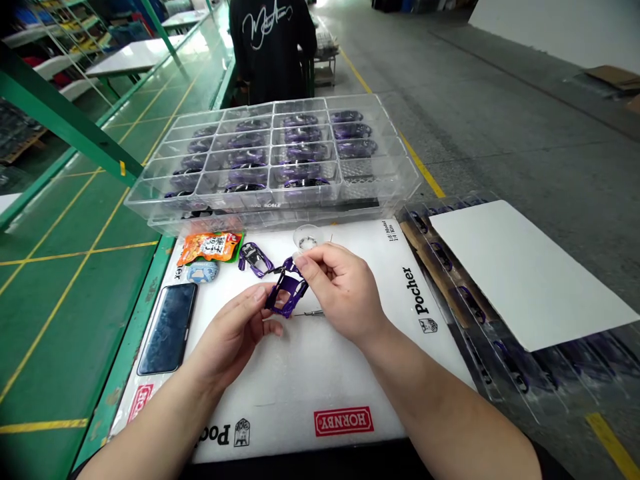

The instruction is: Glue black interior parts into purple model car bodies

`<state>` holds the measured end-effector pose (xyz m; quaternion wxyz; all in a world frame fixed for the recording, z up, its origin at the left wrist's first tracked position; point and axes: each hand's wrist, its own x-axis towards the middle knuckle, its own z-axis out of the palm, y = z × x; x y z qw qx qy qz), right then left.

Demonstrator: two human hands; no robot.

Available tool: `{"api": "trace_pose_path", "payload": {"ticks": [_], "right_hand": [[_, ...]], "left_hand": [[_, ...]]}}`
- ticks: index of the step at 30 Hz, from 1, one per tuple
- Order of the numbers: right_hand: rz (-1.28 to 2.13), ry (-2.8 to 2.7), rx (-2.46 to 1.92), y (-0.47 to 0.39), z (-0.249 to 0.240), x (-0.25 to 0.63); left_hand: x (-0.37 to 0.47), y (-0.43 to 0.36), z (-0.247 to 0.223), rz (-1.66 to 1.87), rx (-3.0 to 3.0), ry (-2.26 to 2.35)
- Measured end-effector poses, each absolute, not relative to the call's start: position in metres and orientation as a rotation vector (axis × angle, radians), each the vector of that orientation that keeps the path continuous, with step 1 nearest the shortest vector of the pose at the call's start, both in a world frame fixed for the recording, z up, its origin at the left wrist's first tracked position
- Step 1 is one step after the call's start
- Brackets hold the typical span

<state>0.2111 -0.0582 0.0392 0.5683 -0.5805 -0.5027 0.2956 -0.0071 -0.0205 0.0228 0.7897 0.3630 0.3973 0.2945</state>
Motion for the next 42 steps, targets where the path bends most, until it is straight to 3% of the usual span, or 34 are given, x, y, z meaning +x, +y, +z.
{"api": "trace_pose_path", "payload": {"ticks": [4,42], "right_hand": [[0.728,-1.237,-1.381,-0.059,0.038,0.207],[0.712,-1.354,-1.297,-0.064,0.032,0.192]], "left_hand": [[-0.010,-0.016,0.021,0.777,0.942,0.911],[-0.025,-0.011,0.020,0.773,1.578,0.925]]}}
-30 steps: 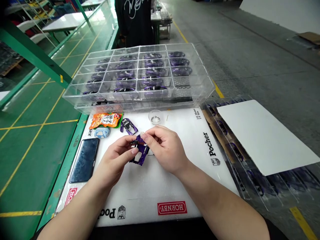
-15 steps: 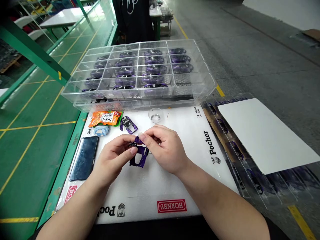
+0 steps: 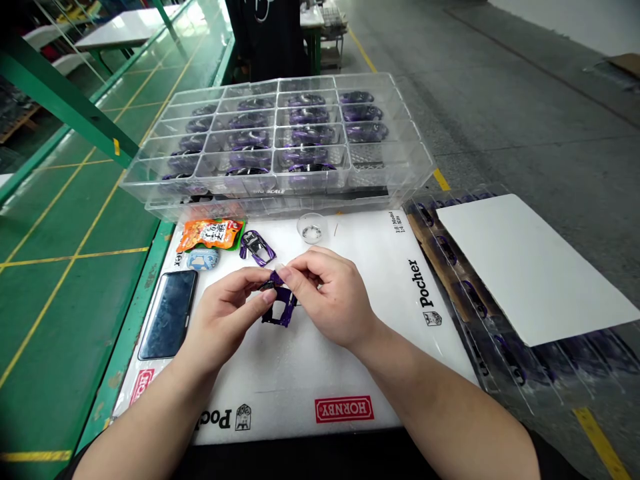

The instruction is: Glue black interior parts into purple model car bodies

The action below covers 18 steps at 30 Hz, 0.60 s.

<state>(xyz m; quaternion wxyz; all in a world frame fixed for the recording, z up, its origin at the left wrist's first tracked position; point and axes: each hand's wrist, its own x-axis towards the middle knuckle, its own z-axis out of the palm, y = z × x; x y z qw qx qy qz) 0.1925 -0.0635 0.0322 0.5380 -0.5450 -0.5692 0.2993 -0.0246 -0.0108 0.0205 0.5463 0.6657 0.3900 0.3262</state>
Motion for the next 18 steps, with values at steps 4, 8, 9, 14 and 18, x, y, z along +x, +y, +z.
{"api": "trace_pose_path", "payload": {"ticks": [4,8,9,14,18], "right_hand": [[0.711,-1.343,-1.298,-0.064,0.032,0.192],[0.707,-1.332,-1.301,-0.064,0.032,0.192],[0.707,-1.329,-1.302,-0.064,0.032,0.192],[0.668,-1.321,-1.342,-0.065,0.031,0.189],[0.588,-1.325,-1.377,-0.068,0.031,0.183]], "left_hand": [[-0.024,-0.011,0.022,0.788,1.606,0.928],[-0.023,-0.012,0.025,0.807,1.634,0.948],[-0.023,-0.012,0.025,0.810,1.648,0.954],[-0.020,-0.014,0.030,0.851,1.781,0.978],[-0.018,-0.016,0.032,0.891,1.943,0.980]]}}
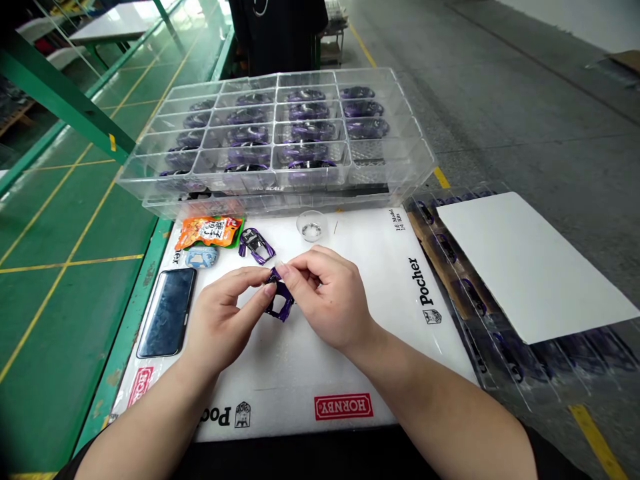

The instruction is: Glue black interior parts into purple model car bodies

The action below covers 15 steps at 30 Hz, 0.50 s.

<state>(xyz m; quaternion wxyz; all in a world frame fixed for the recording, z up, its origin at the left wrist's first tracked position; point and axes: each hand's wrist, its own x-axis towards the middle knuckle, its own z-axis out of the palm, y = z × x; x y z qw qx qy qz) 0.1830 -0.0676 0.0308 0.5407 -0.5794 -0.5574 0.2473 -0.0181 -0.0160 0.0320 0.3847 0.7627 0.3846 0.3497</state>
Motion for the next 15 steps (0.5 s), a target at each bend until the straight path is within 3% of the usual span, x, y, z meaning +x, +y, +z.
{"api": "trace_pose_path", "payload": {"ticks": [15], "right_hand": [[0.552,-1.300,-1.431,-0.0704,0.0331,0.1774]], "left_hand": [[-0.0159,-0.0210,0.0307,0.917,2.078,1.147]]}}
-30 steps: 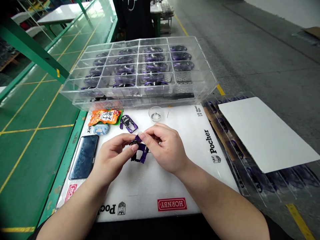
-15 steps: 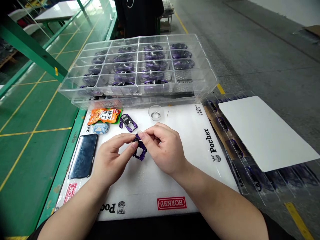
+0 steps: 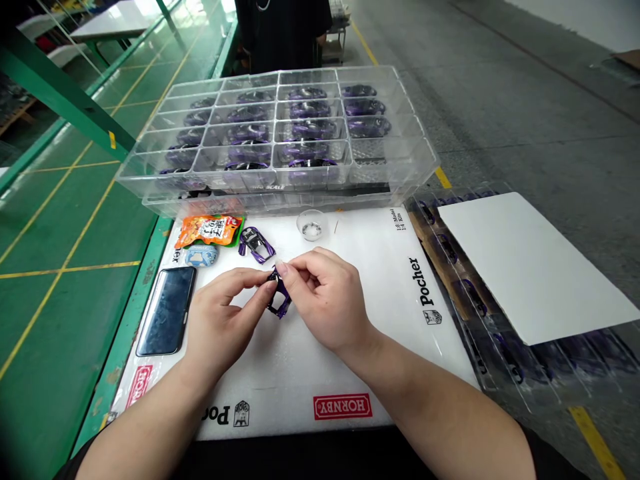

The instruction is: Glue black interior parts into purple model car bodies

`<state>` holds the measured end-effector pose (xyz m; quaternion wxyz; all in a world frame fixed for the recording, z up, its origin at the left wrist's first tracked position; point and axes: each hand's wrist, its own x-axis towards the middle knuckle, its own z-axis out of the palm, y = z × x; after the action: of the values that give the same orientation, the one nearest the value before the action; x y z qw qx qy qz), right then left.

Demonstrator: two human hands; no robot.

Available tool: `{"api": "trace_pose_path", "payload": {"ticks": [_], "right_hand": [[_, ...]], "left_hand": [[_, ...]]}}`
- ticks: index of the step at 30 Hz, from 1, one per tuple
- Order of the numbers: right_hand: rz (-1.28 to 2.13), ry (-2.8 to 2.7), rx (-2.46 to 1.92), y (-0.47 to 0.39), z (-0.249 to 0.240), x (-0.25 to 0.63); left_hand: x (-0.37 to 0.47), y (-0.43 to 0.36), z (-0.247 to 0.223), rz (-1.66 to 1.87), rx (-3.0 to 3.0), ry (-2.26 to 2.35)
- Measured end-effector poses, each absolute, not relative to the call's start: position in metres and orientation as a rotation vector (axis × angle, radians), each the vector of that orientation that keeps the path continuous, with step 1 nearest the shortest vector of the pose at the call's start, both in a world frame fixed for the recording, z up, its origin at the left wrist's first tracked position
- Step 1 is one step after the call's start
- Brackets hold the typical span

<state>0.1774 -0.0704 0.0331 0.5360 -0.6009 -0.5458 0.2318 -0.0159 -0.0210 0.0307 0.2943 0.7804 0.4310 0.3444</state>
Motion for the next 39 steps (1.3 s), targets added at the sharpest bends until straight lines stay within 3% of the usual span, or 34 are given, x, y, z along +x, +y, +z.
{"api": "trace_pose_path", "payload": {"ticks": [11,28,39], "right_hand": [[0.784,-0.991,-1.360,-0.067,0.035,0.187],[0.932,-0.938,-1.288,-0.065,0.033,0.189],[0.990,-0.845,-1.356,-0.059,0.019,0.192]], "left_hand": [[-0.015,-0.020,0.032,0.903,1.918,1.006],[-0.017,-0.020,0.032,1.040,1.956,1.035],[-0.011,-0.029,0.022,0.722,1.746,0.942]]}}
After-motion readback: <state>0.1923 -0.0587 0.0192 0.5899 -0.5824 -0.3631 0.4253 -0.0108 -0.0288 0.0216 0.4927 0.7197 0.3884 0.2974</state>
